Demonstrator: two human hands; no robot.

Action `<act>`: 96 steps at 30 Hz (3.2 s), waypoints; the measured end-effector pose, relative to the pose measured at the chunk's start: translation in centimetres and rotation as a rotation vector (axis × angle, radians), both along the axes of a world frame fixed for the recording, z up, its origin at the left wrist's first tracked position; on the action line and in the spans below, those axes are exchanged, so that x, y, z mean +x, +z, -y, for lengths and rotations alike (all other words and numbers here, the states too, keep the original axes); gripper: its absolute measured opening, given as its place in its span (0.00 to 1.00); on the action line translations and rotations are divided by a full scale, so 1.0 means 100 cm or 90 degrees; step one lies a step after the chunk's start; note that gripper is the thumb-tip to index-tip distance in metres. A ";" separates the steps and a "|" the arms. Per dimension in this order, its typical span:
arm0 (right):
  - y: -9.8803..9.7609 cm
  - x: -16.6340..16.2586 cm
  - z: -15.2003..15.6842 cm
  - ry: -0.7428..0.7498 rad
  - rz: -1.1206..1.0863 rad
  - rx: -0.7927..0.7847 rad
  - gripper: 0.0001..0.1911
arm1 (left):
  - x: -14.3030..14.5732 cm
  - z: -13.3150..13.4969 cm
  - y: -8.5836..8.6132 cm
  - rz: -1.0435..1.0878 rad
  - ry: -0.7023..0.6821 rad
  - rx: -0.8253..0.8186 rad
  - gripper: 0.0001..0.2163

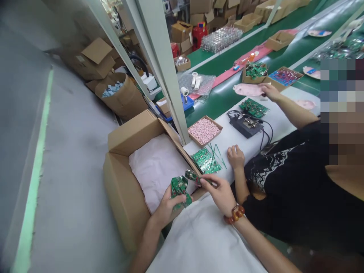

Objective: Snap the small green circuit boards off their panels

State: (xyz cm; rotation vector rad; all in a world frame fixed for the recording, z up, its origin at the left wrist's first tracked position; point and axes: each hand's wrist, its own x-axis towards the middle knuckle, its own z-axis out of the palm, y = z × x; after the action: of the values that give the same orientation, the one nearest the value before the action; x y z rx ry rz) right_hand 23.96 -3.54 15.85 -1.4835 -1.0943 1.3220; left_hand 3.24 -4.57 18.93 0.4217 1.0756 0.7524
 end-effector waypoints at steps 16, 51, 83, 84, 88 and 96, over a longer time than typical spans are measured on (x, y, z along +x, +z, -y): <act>0.011 -0.007 0.011 0.137 0.113 0.147 0.05 | 0.015 0.002 -0.014 -0.230 0.077 0.145 0.15; -0.021 -0.021 0.012 0.008 0.465 0.259 0.15 | 0.061 0.002 -0.028 -0.660 0.038 0.376 0.20; -0.017 -0.034 0.016 -0.029 0.369 0.153 0.09 | 0.071 0.012 -0.037 -0.619 0.079 0.253 0.20; -0.017 -0.035 0.016 -0.026 0.387 0.168 0.08 | 0.073 0.013 -0.035 -0.618 0.085 0.253 0.19; -0.016 -0.032 0.015 -0.005 0.491 0.225 0.10 | 0.079 0.015 -0.028 -0.610 0.094 0.259 0.18; -0.015 -0.007 0.009 -0.028 0.556 0.174 0.14 | 0.073 0.006 -0.035 -0.565 0.154 0.222 0.20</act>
State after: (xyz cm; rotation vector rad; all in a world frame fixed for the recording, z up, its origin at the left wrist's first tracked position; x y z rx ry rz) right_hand 23.25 -4.40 14.31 -1.8945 -1.6782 0.4201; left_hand 10.50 -5.14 15.42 0.9918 1.8514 1.0028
